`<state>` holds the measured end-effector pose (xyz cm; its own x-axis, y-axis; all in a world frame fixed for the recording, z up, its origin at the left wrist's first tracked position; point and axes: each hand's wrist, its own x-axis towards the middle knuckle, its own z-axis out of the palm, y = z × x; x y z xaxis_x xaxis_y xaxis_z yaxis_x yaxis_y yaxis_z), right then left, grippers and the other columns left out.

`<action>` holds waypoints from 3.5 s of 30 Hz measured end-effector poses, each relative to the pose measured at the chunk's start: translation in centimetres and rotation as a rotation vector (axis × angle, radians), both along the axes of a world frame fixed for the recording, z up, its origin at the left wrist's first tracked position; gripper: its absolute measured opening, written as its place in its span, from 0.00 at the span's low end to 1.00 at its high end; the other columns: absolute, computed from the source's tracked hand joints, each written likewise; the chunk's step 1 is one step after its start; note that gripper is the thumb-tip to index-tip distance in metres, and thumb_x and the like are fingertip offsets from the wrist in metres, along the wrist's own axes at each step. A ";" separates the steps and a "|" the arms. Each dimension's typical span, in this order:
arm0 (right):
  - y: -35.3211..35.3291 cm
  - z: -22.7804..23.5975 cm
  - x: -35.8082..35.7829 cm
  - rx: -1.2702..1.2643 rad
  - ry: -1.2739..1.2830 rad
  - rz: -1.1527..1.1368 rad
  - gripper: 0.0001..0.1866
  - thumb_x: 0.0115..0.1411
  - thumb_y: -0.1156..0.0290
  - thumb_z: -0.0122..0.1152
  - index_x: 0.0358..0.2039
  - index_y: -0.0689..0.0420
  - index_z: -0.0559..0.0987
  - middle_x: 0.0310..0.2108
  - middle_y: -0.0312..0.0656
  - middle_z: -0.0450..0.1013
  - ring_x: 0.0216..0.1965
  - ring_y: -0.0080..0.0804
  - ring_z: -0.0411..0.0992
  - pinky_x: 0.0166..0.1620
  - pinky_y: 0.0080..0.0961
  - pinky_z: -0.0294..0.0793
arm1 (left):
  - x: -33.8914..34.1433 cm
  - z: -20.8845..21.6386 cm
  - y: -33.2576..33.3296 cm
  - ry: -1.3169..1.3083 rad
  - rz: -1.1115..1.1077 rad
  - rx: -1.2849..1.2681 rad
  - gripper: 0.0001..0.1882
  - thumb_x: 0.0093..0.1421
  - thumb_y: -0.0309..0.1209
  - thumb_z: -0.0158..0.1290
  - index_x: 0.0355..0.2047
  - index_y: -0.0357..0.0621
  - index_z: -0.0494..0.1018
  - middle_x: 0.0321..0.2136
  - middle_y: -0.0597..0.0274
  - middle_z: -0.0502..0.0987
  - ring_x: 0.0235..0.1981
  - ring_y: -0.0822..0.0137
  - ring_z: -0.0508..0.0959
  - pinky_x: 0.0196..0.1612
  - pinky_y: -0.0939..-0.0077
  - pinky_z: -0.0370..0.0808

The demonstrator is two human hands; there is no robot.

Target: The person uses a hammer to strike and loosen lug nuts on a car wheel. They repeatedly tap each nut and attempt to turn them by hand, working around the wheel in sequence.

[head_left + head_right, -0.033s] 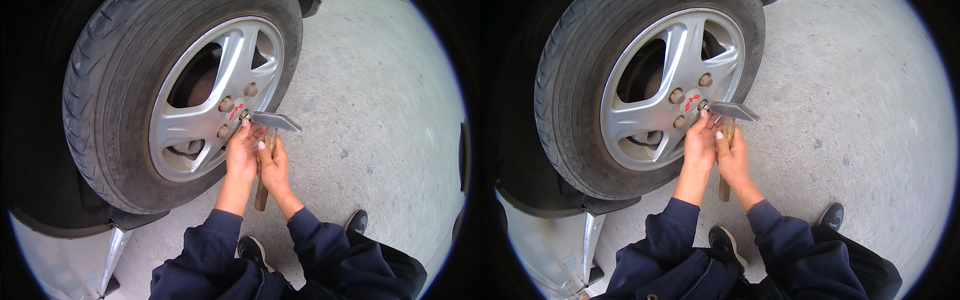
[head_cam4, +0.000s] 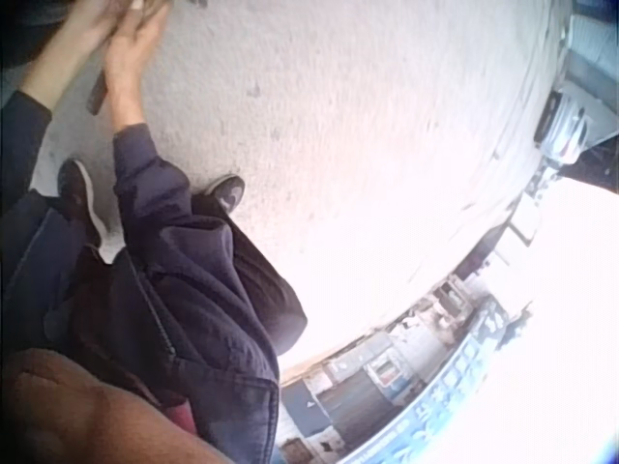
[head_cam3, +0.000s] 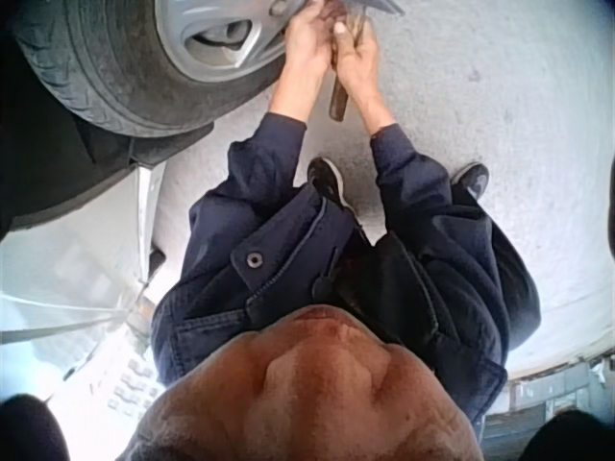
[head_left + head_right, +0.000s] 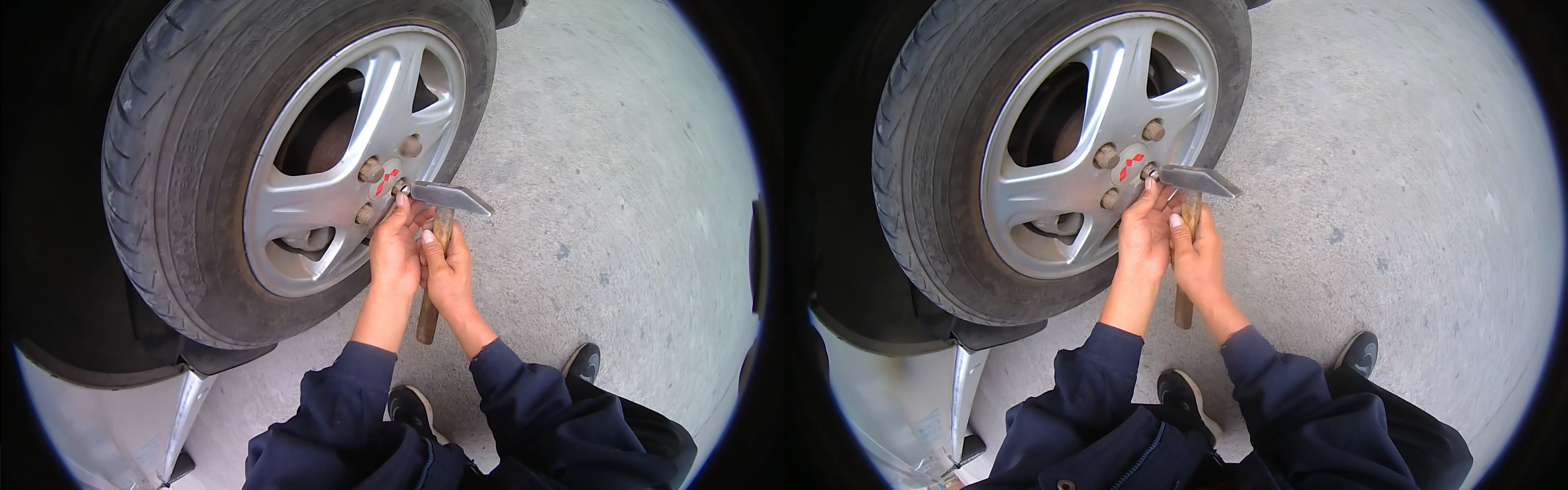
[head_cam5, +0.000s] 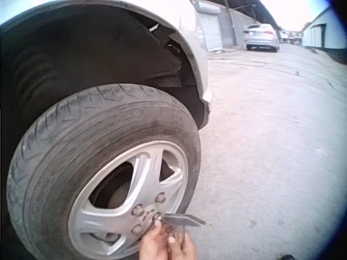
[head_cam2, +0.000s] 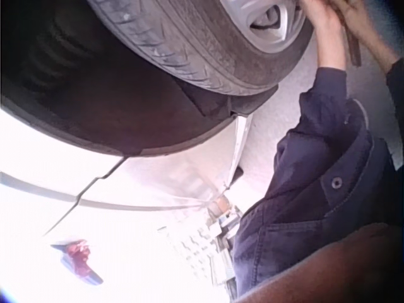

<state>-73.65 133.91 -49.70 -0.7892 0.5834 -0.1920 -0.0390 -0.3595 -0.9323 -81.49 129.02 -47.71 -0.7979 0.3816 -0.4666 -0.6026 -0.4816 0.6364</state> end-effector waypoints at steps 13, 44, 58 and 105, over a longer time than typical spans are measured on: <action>1.0 -0.1 0.2 0.013 -0.088 0.044 0.09 0.76 0.71 0.55 0.53 0.57 0.75 0.35 0.31 0.74 0.30 0.15 0.68 0.33 0.18 0.69 | 0.9 -0.4 0.4 0.066 0.034 -0.047 0.14 0.77 0.37 0.54 0.51 0.37 0.78 0.44 0.57 0.81 0.43 0.70 0.82 0.37 0.78 0.82; 1.0 -0.2 1.1 -0.030 -0.045 0.029 0.12 0.76 0.71 0.55 0.57 0.59 0.75 0.42 0.34 0.76 0.38 0.17 0.71 0.42 0.20 0.74 | 1.0 1.0 1.0 0.035 0.053 -0.182 0.23 0.74 0.46 0.58 0.57 0.39 0.79 0.46 0.59 0.81 0.46 0.65 0.78 0.50 0.66 0.77; 0.7 -0.2 0.7 0.052 -0.065 0.030 0.06 0.79 0.66 0.53 0.45 0.54 0.74 0.26 0.27 0.68 0.19 0.12 0.63 0.20 0.16 0.63 | 0.6 0.3 0.5 -0.006 0.026 -0.059 0.22 0.76 0.43 0.55 0.60 0.41 0.79 0.48 0.62 0.81 0.49 0.67 0.79 0.49 0.69 0.79; 1.4 1.8 1.1 -0.229 -0.088 -0.030 0.06 0.79 0.66 0.53 0.49 0.54 0.74 0.24 0.28 0.66 0.18 0.14 0.61 0.19 0.18 0.60 | 0.9 1.4 0.8 -0.138 0.116 -0.027 0.19 0.71 0.41 0.62 0.55 0.42 0.77 0.52 0.59 0.82 0.55 0.60 0.78 0.63 0.59 0.74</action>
